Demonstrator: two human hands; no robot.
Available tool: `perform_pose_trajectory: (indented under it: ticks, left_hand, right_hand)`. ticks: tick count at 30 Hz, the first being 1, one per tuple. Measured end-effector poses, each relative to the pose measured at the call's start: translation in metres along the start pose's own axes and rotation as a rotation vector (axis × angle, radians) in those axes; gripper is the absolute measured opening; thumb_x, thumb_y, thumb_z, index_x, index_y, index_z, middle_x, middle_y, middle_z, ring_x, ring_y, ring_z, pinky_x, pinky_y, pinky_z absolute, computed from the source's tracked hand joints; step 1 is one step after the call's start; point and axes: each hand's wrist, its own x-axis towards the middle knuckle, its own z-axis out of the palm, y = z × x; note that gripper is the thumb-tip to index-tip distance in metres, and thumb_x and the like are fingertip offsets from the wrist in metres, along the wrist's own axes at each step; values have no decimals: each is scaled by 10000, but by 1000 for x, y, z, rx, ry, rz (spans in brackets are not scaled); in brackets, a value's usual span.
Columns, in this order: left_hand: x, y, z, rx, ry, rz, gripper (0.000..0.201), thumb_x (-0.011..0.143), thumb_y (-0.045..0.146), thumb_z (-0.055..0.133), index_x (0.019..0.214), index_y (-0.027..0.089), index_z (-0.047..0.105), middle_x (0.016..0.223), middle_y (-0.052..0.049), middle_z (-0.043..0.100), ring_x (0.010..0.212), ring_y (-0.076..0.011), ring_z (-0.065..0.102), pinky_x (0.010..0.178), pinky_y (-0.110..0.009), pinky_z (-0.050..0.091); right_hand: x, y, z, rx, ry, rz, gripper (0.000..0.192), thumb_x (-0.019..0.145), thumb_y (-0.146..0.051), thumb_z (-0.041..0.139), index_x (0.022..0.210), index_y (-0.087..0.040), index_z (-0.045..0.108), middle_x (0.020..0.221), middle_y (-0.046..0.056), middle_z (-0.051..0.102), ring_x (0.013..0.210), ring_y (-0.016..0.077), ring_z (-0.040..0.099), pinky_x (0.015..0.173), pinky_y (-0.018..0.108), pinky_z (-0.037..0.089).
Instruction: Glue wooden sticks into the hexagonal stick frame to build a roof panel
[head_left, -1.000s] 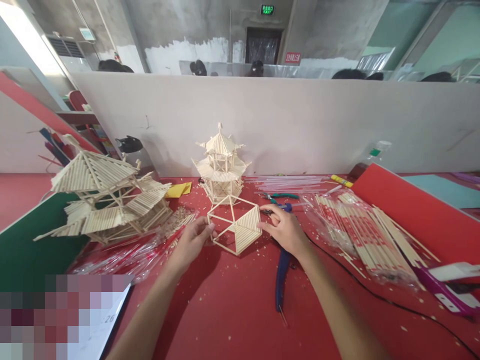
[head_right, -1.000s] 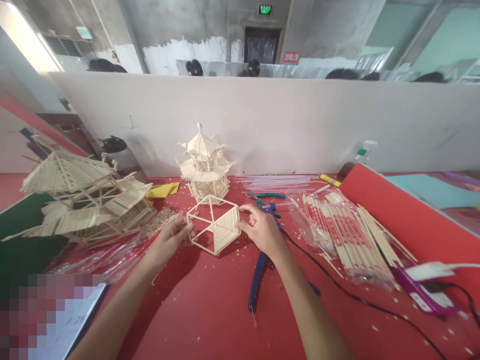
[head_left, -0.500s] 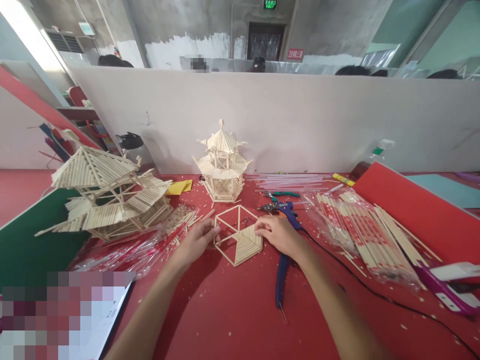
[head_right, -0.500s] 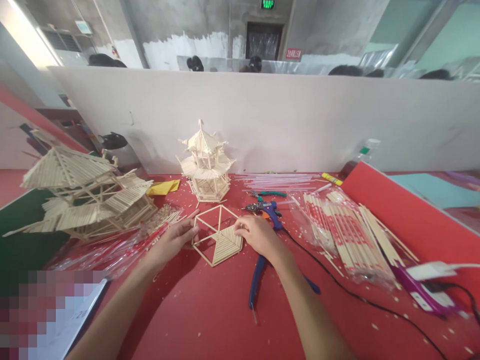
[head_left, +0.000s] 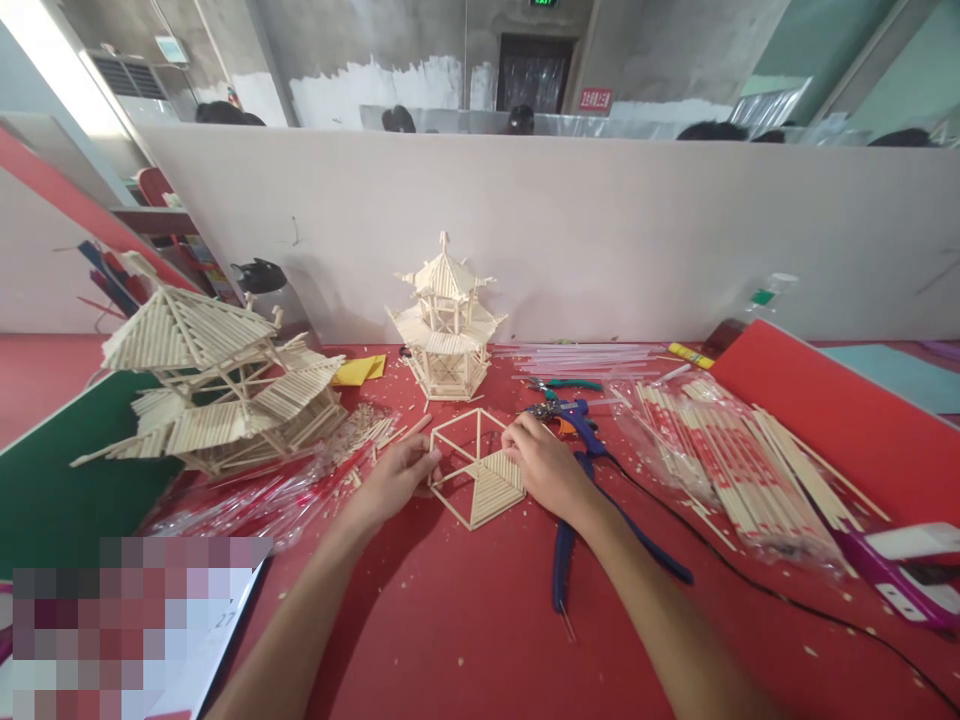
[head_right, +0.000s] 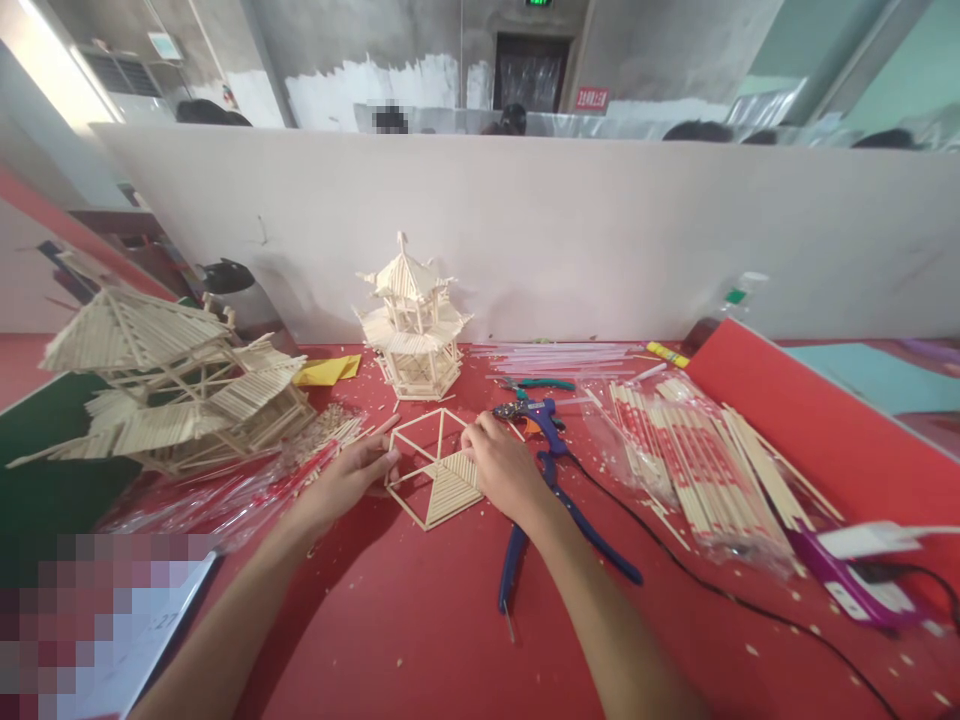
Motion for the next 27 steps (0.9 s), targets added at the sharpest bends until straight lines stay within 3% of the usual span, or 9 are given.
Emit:
perform_pose_trajectory:
  ticks: [5, 10, 14, 18, 27]
  left_hand:
    - [0, -1, 0, 2, 3, -4, 445, 798, 630, 738, 724, 222, 577, 687, -15, 631, 618, -179, 591, 624, -317, 528]
    - [-1, -2, -1, 4, -1, -7, 444, 814, 630, 726, 733, 224, 565, 712, -24, 644, 633, -184, 606, 631, -317, 526]
    - [1, -4, -1, 3, -10, -5, 464, 812, 649, 719, 742, 221, 552, 704, -16, 637, 630, -177, 597, 627, -313, 522]
    - [4, -8, -2, -3, -22, -2, 496, 793, 670, 730, 745, 216, 535, 697, -7, 623, 624, -169, 590, 628, -313, 523]
    - [6, -11, -2, -4, -27, 9, 496, 795, 673, 727, 753, 222, 524, 697, -11, 621, 621, -172, 583, 621, -315, 517]
  right_hand:
    - [5, -2, -6, 132, 55, 28, 160, 1014, -165, 403, 888, -249, 457, 879, 24, 645, 810, 188, 608, 753, 289, 437]
    - [2, 2, -18, 333, -70, 71, 114, 1019, -257, 421, 908, -253, 447, 765, -21, 647, 656, 157, 589, 651, 260, 449]
    - [-1, 6, -20, 243, -87, 71, 67, 969, -256, 536, 924, -232, 579, 705, -50, 549, 641, 152, 532, 630, 265, 388]
    - [0, 6, -16, 144, -96, 56, 67, 912, -220, 659, 847, -219, 642, 771, -40, 540, 701, 145, 532, 682, 267, 386]
    - [2, 5, -5, -46, -87, 16, 146, 955, -135, 660, 826, -203, 663, 905, 1, 597, 846, 162, 606, 772, 269, 409]
